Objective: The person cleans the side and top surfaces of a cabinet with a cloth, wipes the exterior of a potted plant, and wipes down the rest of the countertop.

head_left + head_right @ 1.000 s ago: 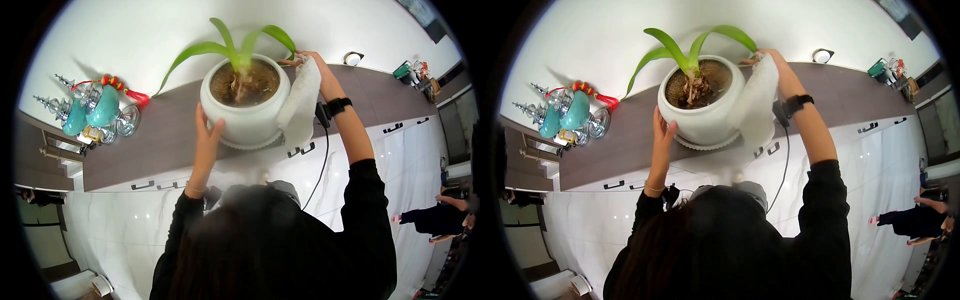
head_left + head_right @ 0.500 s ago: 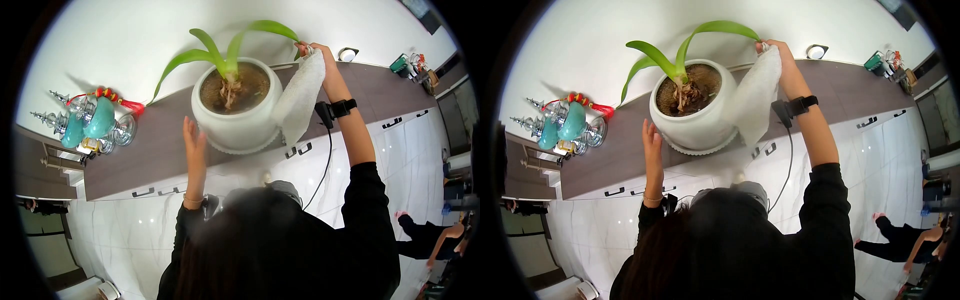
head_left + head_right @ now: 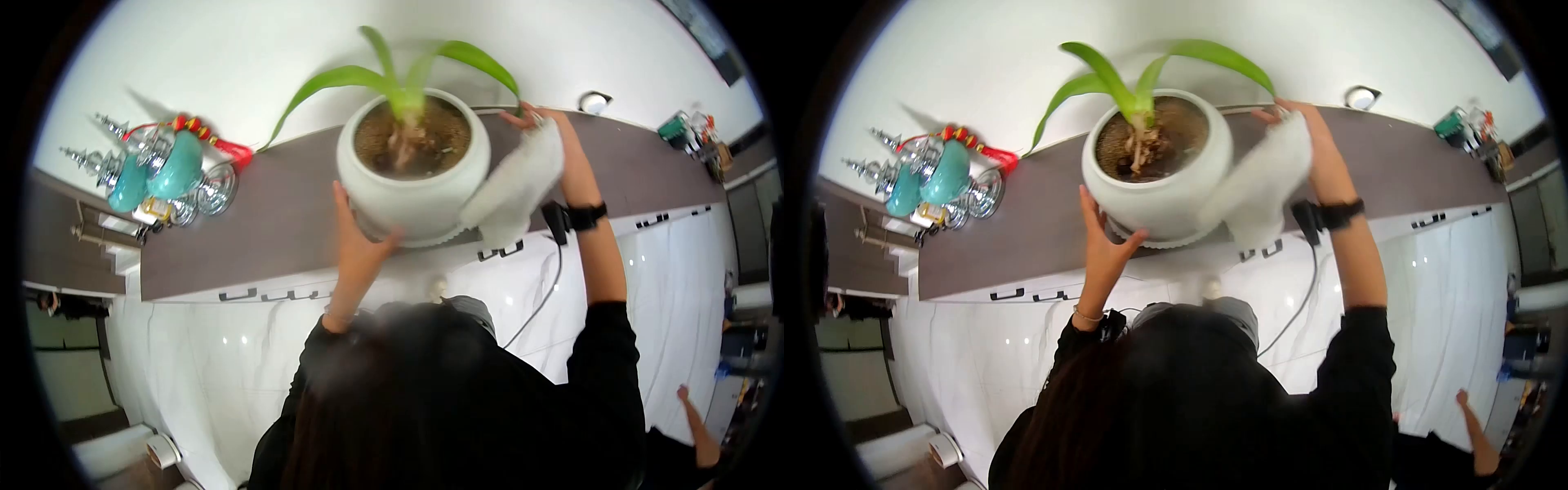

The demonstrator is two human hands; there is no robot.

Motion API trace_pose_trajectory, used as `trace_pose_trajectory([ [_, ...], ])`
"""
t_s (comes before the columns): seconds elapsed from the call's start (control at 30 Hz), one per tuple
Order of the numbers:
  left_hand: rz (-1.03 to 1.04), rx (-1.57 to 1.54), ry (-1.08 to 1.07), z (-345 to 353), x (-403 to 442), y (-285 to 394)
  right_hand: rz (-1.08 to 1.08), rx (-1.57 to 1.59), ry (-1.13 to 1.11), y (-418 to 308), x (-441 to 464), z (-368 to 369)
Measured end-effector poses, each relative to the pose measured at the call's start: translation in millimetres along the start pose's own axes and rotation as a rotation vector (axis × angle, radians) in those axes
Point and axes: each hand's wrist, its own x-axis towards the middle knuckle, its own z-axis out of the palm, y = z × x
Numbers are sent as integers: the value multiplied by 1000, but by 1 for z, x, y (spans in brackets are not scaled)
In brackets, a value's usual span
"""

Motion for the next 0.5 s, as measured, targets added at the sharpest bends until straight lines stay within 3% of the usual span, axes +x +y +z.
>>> trace_pose_trajectory([
  [0.07, -25, 53, -6, -2, -2, 2, -86, -227, -58, 5, -38, 22],
  [0.23, -29, 79, -17, 5, -5, 5, 115, -198, 10, 36, -107, 74],
  [0.3, -44, 68, -11, 10, -5, 9, 29, -343, 49, 72, -114, 70],
  [0.4, -69, -55, 32, 23, -4, 1, 236, -17, 167, 77, -125, 111],
  [0.5, -35, -16, 77, 29, -2, 0, 288, -82, 136, 90, -117, 99],
])
